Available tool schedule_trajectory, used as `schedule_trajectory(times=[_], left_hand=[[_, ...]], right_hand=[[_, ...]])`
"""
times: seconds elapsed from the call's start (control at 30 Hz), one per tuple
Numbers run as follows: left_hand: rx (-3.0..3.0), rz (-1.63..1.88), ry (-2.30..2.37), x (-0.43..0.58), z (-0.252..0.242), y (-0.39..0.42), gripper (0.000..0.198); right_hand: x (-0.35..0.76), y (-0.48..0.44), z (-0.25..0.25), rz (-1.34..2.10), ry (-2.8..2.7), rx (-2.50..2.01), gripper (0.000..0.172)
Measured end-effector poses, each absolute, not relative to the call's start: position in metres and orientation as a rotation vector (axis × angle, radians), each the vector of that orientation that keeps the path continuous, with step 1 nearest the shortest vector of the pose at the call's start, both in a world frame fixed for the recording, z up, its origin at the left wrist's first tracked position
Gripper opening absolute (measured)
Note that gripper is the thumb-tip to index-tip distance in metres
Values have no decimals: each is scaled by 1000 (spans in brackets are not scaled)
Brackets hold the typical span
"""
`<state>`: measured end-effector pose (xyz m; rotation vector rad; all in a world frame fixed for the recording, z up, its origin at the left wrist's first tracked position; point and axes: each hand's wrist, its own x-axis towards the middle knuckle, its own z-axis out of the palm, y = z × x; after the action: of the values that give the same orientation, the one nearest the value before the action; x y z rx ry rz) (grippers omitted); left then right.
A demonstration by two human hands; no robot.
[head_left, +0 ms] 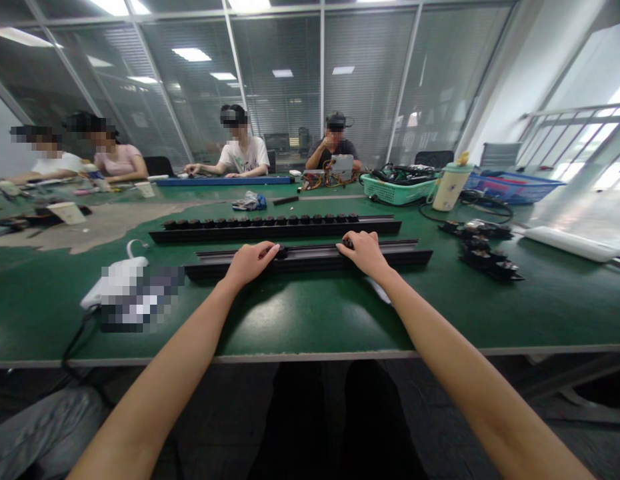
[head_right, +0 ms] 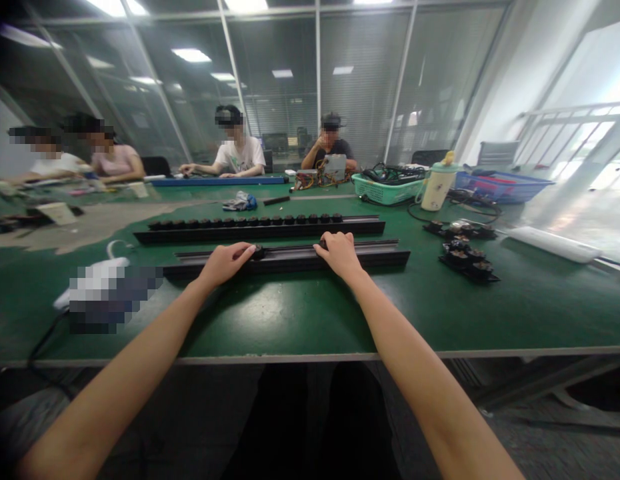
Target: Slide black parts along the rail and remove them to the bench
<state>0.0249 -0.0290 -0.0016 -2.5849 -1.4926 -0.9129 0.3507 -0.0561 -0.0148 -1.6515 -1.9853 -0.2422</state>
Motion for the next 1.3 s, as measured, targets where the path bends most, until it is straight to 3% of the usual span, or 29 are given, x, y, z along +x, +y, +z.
schedule_trajectory(times=[1.3], left_hand=[[-2581, -899, -1512, 26, 0, -31, 58]], right_hand=[[361, -65, -2, -419, -2123, -1762, 34]])
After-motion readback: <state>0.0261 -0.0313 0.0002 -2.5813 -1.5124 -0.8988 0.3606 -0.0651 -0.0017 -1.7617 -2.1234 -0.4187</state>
